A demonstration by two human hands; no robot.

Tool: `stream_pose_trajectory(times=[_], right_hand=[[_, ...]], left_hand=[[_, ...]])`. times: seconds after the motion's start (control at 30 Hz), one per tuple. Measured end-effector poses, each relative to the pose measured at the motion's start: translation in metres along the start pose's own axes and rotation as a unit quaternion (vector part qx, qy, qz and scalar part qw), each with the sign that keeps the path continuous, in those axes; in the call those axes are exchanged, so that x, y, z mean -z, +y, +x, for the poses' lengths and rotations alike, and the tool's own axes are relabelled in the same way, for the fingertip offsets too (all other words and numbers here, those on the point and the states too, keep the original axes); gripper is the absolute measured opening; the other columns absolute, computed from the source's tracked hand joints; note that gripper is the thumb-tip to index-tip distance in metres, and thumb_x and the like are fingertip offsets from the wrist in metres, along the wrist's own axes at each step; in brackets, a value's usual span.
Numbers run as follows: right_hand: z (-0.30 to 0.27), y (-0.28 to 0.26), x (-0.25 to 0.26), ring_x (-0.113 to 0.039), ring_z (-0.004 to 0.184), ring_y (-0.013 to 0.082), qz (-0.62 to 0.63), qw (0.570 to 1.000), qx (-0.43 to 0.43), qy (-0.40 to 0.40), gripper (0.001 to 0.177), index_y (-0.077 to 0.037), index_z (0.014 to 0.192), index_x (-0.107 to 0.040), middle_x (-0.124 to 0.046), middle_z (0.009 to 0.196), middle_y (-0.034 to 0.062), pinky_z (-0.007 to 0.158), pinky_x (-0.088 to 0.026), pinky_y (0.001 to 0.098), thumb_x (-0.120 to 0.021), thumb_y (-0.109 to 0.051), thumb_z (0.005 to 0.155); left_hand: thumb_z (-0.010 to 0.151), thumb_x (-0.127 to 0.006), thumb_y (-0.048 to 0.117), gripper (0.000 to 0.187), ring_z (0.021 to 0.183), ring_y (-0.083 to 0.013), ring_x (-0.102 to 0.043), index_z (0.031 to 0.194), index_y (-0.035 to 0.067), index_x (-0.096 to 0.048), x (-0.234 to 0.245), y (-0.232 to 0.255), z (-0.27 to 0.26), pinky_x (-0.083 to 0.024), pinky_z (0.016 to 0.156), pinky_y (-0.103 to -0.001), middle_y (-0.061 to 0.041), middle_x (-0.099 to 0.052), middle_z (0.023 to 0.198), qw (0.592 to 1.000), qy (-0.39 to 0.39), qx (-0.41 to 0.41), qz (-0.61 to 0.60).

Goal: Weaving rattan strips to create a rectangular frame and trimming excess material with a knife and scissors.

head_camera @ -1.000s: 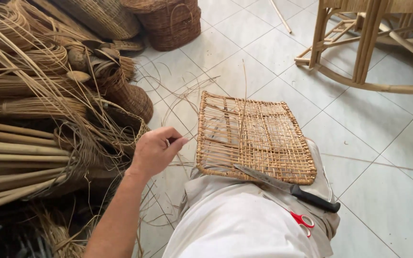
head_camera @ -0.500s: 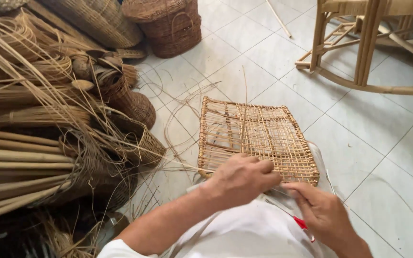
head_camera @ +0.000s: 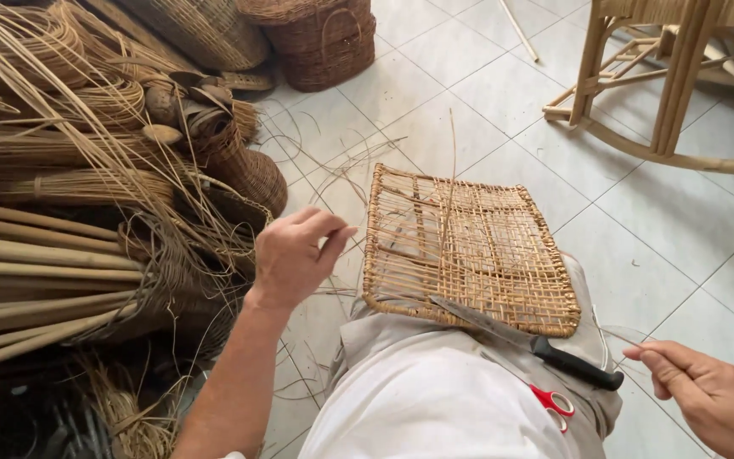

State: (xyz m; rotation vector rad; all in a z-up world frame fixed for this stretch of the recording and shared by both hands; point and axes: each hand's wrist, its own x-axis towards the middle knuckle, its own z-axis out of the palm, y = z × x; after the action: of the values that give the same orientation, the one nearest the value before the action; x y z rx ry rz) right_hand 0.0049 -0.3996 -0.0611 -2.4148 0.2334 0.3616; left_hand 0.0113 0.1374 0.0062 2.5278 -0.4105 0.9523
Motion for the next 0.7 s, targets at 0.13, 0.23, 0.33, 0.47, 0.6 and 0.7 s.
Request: stream_pose_trajectory(times=[0.13,0.23,0.33,0.47,0.6,0.7], right_hand=[[0.008,0.014,0.003,-0.061,0.071,0.0254,-0.014,0.999,-0.044,-0.018,0.040,-0.014,0.110,-0.098,-0.068,0.068,0.0133,0.080,-0.046,0.0328,-0.061,-0.030,0.107],[0.021,0.032,0.004,-0.055,0.067,0.0279,0.026,0.997,-0.055,-0.039,0.041,-0.006,0.108,-0.098,-0.066,0.067,0.0166,0.070,-0.046,0.0371,-0.062,-0.027,0.107],[0.043,0.069,0.001,-0.056,0.067,0.0312,0.079,0.989,-0.065,-0.106,0.044,0.005,0.113,-0.097,-0.063,0.068,0.0235,0.068,-0.046,0.0400,-0.061,-0.020,0.106],[0.052,0.081,0.001,-0.051,0.066,0.0324,0.094,0.986,-0.074,-0.116,0.045,0.010,0.110,-0.098,-0.067,0.069,0.0259,0.070,-0.046,0.0396,-0.064,-0.018,0.105],[0.047,0.090,-0.006,-0.051,0.066,0.0297,0.070,0.984,-0.105,-0.123,0.046,0.008,0.106,-0.097,-0.061,0.069,0.0207,0.072,-0.043,0.0366,-0.063,-0.023,0.105],[0.030,0.065,-0.005,-0.049,0.068,0.0300,0.122,0.978,-0.089,-0.141,0.047,0.011,0.105,-0.095,-0.055,0.070,0.0214,0.073,-0.042,0.0380,-0.061,-0.020,0.105]], left_hand=[[0.098,-0.077,0.030,0.019,0.058,-0.0116,-0.062,0.087,0.013,-0.074,0.005,-0.019,-0.009,-0.052,0.052,-0.028,0.000,-0.072,0.080,0.998,0.023,0.057,0.002],[0.096,-0.079,0.019,0.016,0.059,-0.0100,-0.054,0.086,0.008,-0.073,0.007,-0.013,-0.008,-0.045,0.050,-0.023,-0.002,-0.068,0.077,0.987,0.031,0.107,-0.112],[0.094,-0.079,0.014,0.011,0.068,-0.0110,-0.059,0.090,0.005,-0.076,0.006,-0.009,-0.005,-0.050,0.058,-0.024,-0.004,-0.069,0.080,0.961,0.030,0.184,-0.204],[0.093,-0.080,0.016,0.011,0.066,-0.0102,-0.058,0.089,0.006,-0.076,0.001,-0.009,-0.004,-0.049,0.056,-0.023,-0.003,-0.069,0.078,0.961,0.032,0.189,-0.201],[0.098,-0.073,0.014,0.012,0.060,-0.0084,-0.060,0.089,0.008,-0.068,-0.009,-0.010,-0.009,-0.049,0.050,-0.020,-0.001,-0.067,0.074,0.870,0.077,0.314,-0.372],[0.101,-0.069,0.016,0.022,0.053,-0.0084,-0.061,0.080,0.011,-0.065,-0.019,-0.010,-0.022,-0.048,0.045,-0.017,-0.001,-0.065,0.068,0.819,0.002,0.313,-0.480]])
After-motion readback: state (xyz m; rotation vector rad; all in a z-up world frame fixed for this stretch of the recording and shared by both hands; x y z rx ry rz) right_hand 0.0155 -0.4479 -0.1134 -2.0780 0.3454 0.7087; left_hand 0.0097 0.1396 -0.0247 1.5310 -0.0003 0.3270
